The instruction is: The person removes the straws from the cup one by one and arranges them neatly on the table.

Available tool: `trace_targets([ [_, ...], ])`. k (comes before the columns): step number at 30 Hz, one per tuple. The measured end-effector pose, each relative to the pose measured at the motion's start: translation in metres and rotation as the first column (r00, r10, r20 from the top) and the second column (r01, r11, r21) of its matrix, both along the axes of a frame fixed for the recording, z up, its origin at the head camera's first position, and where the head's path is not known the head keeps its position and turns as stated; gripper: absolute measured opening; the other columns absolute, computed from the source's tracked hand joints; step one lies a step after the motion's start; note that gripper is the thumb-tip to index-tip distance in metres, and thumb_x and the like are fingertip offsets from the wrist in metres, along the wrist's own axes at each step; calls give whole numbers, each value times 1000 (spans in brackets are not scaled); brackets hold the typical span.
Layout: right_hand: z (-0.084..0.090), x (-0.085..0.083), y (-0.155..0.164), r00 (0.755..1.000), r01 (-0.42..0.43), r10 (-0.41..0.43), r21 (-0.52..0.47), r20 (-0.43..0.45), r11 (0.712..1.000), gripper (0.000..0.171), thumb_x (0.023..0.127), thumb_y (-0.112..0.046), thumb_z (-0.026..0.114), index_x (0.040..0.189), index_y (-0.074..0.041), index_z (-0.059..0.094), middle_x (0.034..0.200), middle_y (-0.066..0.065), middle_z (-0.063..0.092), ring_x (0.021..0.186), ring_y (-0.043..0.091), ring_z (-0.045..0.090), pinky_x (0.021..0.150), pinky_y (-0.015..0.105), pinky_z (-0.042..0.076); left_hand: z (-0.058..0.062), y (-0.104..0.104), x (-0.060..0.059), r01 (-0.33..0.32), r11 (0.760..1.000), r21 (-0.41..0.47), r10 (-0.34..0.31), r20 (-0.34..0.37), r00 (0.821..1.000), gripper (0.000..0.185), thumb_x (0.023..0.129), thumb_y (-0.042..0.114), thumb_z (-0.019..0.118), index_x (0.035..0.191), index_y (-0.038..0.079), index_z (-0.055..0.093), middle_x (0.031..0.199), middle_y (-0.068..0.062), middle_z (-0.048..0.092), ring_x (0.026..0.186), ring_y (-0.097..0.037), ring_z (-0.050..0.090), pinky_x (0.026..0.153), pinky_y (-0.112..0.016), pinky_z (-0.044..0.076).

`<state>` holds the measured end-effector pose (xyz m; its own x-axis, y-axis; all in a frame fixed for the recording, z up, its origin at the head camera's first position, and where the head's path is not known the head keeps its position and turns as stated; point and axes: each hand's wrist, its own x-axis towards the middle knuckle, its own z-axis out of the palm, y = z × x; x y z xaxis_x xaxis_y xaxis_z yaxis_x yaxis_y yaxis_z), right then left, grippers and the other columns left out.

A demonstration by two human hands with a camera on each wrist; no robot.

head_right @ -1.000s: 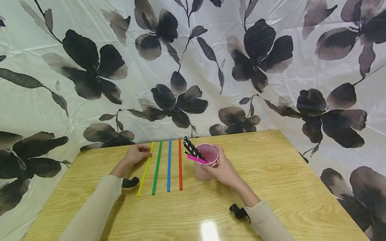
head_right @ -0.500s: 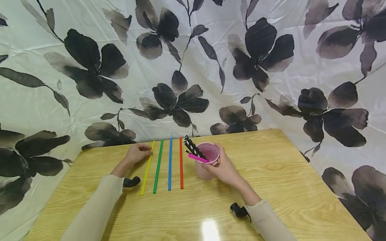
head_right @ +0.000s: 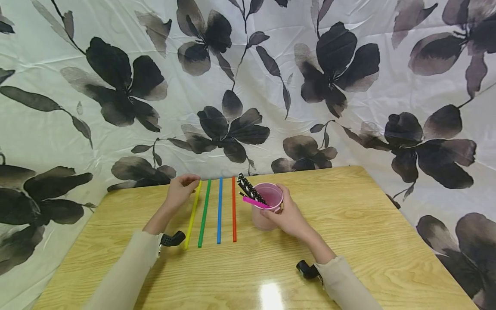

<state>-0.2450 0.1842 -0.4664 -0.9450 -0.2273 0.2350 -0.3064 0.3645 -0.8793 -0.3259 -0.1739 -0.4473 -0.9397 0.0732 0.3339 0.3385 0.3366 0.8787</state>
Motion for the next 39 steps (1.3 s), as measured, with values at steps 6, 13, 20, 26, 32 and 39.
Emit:
trace_targets([
  [6, -1, -1, 0, 1000, 10, -10, 9, 6, 1000, 91, 83, -26, 80, 150, -10, 21, 141, 17, 43, 128, 32, 44, 100, 49, 41, 58, 42, 46, 101, 991, 91, -90, -121, 989, 14, 94, -2, 61, 101, -11, 67, 99, -28, 64, 77, -13, 58, 66, -21, 49],
  [13, -2, -1, -1, 1000, 0, 0, -1, -9, 1000, 91, 83, -21, 80, 151, -7, 19, 142, 22, 41, 128, 37, 44, 100, 52, 40, 94, 85, 88, 284, 952, 112, -251, -240, 938, 12, 91, -7, 61, 101, -12, 67, 97, -24, 65, 85, -25, 63, 69, -24, 51],
  [20, -1, 0, -1, 1000, -8, 8, -10, -5, 1000, 90, 83, -23, 79, 150, -10, 21, 142, 19, 42, 128, 33, 45, 99, 50, 41, 108, 115, 115, 344, 939, 16, -324, -300, 897, 13, 87, -9, 66, 100, -10, 68, 96, -23, 66, 89, -23, 61, 71, -34, 53],
  [26, -1, 1, 0, 1000, -18, 18, -12, -3, 1000, 89, 84, -28, 79, 149, -9, 21, 142, 16, 42, 129, 31, 43, 102, 51, 39, 93, 126, 113, 381, 924, -36, -373, -307, 876, 21, 83, -11, 69, 103, -5, 69, 102, -18, 67, 90, -37, 63, 71, -38, 57],
  [32, -1, 0, 0, 1000, -24, 24, -10, -5, 1000, 90, 84, -29, 78, 150, -11, 20, 143, 16, 40, 129, 32, 42, 102, 52, 39, 71, 129, 101, 397, 916, -56, -397, -255, 882, 28, 84, -8, 69, 109, 4, 69, 103, -12, 67, 90, -28, 65, 73, -32, 56],
  [39, -1, 1, 0, 1000, -14, 14, -10, 8, 1000, 90, 84, -26, 79, 150, -9, 20, 143, 18, 40, 129, 33, 42, 101, 51, 41, 62, 131, 104, 457, 888, -47, -456, -202, 867, 30, 83, -5, 71, 111, 6, 69, 109, -12, 67, 91, -24, 65, 75, -32, 56],
])
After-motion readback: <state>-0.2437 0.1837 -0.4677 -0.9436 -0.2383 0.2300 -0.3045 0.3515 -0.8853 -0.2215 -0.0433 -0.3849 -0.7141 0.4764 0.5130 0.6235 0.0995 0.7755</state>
